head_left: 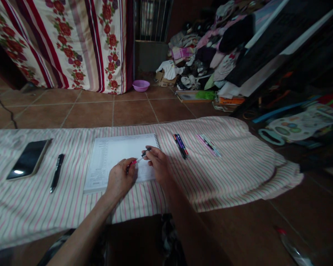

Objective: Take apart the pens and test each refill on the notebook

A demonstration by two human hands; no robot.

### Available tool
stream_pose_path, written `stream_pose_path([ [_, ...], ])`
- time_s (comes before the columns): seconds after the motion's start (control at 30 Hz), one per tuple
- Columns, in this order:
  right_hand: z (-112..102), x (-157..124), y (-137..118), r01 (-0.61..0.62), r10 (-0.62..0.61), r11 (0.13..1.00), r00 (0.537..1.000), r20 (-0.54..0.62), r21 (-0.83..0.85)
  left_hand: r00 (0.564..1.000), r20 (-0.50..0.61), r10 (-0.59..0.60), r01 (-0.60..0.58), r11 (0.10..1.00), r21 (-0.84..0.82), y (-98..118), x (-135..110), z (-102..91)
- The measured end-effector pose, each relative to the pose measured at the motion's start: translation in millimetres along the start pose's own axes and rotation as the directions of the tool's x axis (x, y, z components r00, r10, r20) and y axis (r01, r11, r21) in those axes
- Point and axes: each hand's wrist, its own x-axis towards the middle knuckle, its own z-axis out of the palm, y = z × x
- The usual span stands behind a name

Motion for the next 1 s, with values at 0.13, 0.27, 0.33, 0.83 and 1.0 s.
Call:
stream_pose_path([
  [0.13,0.5,0.0,-0.6,0.001,-0.001,1.0,1.0,0.01,0.006,1.0,-0.001,-0.011,0.011,1.0,-0.003,-0.4,0.0,-1.5],
  [0.27,1.1,0.7,1.0,-0.009,0.009,1.0,1.0,0.015,0.003,1.0,0.009,-0.017,0.017,1.0,-0.025,-1.7,0.3,-1.9],
  [0.33,1.2,1.4,2.4,-0.01,0.01,1.0,1.0,0.009,-0.001,1.0,0.005,0.006,-0.006,1.0,-0.028,-2.8,0.4,-1.9],
  [0.83,1.9,-0.3,1.8,0.0,0.0,1.0,0.999,0.049,0.014,0.998,0.065,-0.011,0.01,1.0,0.02,-5.1,0.5,-6.7],
  [1.0,3.6,2.7,6.2,-0.011,0.011,1.0,0.999,0.037,0.002,0.998,0.059,0.009,-0.015,0.994,0.106,-6.4,-0.5,-7.6],
])
